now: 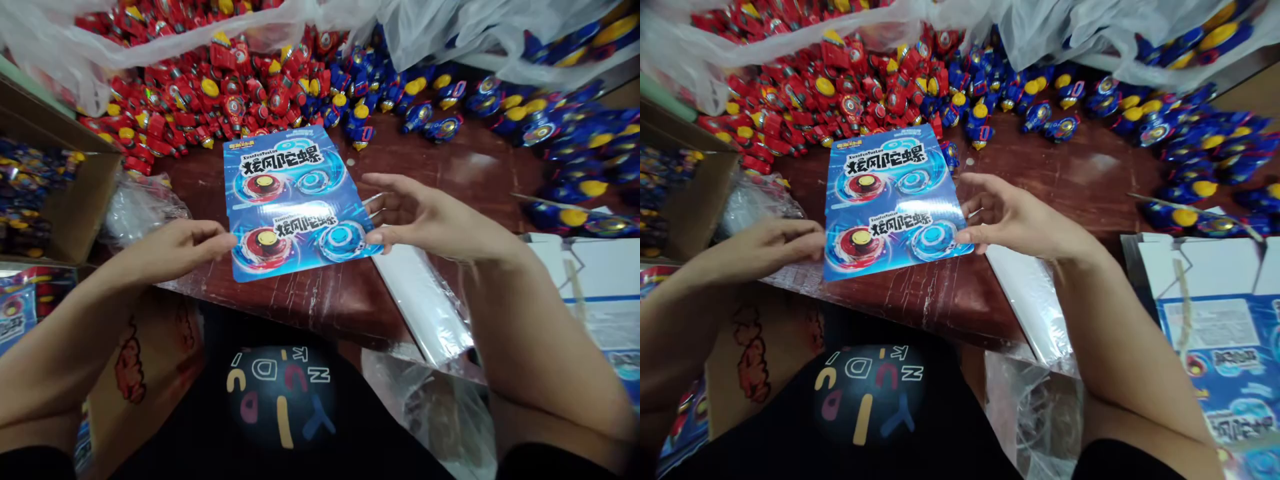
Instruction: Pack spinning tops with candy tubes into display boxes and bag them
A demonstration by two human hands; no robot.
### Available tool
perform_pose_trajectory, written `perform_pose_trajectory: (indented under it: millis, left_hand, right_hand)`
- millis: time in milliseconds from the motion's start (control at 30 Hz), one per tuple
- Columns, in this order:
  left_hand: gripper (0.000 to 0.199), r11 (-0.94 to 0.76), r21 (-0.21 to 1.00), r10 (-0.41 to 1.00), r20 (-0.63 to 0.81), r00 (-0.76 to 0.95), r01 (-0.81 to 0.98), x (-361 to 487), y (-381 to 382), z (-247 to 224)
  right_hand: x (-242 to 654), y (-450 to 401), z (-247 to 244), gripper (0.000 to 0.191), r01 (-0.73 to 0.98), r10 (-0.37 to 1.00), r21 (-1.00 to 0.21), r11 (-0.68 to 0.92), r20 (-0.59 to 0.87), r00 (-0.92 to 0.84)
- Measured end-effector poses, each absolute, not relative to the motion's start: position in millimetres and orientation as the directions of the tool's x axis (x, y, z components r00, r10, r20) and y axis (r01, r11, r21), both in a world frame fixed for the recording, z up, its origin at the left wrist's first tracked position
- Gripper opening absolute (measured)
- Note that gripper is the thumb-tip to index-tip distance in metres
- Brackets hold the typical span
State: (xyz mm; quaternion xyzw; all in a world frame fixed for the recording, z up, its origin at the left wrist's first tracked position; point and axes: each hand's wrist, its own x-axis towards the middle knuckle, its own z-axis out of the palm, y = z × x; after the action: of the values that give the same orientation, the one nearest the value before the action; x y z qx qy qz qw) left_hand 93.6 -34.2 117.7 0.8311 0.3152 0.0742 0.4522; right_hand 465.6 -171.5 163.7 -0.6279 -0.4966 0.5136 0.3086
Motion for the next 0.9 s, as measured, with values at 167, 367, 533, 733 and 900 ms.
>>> perform_pose_trajectory:
  millis: [167,367,533,733,900]
  left_hand:
    - [0.028,-0.568,0.724,0.745,0.25,0.619,0.391,102.7,-28.9,110.6]
    - [0.022,-0.726,0.418,0.687,0.427,0.588,0.546,108.4,-28.8,68.2]
    - [0.025,-0.708,0.507,0.702,0.421,0.575,0.492,106.6,-36.8,58.0]
    - [0.03,-0.689,0.503,0.695,0.253,0.673,0.523,102.7,-50.2,27.1]
    - [0.021,-0.715,0.49,0.646,0.191,0.739,0.499,91.4,-59.9,-7.5]
  right_hand:
    - [464.1,-152.8,158.8,0.118,0.526,0.999,-0.85,-0.04,-0.031,0.026]
    - [449.1,-142.0,131.0,0.089,0.915,0.999,-0.402,0.003,0.038,0.014]
    - [449.5,-153.9,121.4,0.069,0.962,0.998,-0.274,0.0,0.063,0.018]
    - [451.9,-154.8,126.8,0.064,0.981,0.998,-0.193,0.026,-0.054,-0.037]
    - [456.6,-174.1,98.6,0.06,0.999,0.979,-0.026,0.035,-0.202,-0.04]
